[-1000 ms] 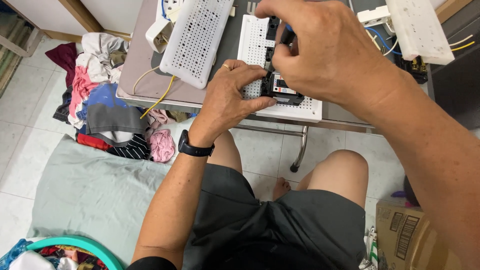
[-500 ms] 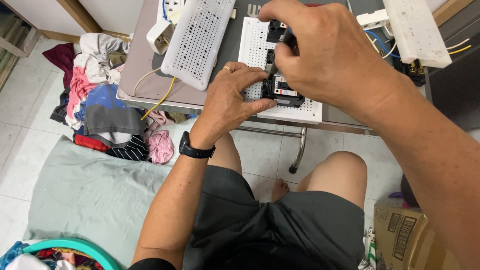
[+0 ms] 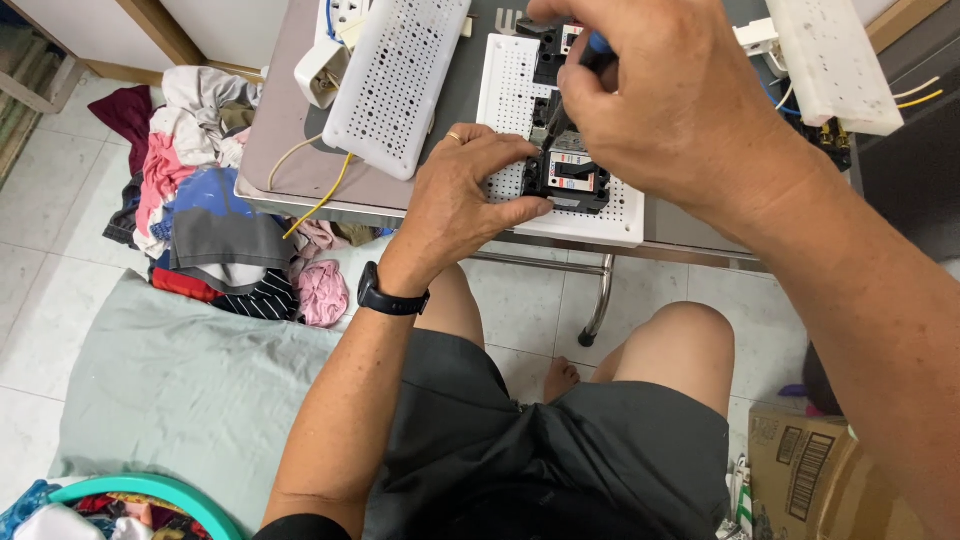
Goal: The person uses a screwdriver to tighten screws on three black electrical components mounted on a white perforated board. They work on each component sequentially, securing them to the board.
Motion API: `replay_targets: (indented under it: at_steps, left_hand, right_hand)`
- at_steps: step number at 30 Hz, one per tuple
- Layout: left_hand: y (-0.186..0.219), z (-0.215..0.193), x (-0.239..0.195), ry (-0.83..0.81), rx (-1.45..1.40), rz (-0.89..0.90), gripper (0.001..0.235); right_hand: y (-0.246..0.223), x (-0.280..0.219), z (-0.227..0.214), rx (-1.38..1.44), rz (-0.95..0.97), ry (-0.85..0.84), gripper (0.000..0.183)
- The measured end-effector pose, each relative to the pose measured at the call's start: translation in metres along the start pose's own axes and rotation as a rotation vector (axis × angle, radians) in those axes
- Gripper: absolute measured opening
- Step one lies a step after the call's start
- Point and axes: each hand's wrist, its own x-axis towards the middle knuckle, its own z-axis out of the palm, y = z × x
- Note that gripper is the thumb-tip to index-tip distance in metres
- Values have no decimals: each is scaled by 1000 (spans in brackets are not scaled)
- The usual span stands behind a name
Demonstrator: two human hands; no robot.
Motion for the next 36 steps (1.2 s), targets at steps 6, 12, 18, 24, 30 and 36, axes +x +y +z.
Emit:
replay_targets:
  at_steps: [6,12,18,24,30,36]
  left_hand:
    - [1,-1,1,-7,-26,-9,46]
    - [-4,3,-1,7,-31,-18,50]
    - [0,1,0,-18,-22,-27,49]
    - [0,0,0,1,-17,-7,49]
    - [6,-5,2,-26,-63,-58,51]
    - [21,-15,12,14,-104,-21,51]
  right_hand:
    - [5,-3,0,-29,-18,35,26]
    - [5,-4,8,9,83,6,28]
    - [2,-4,2,30,113,-15,27]
    - [4,-3,2,23,58,17,27]
    - [4,-4,-6,-29,37,34,26]
    - [18,-11,-7,-132,96,51,6]
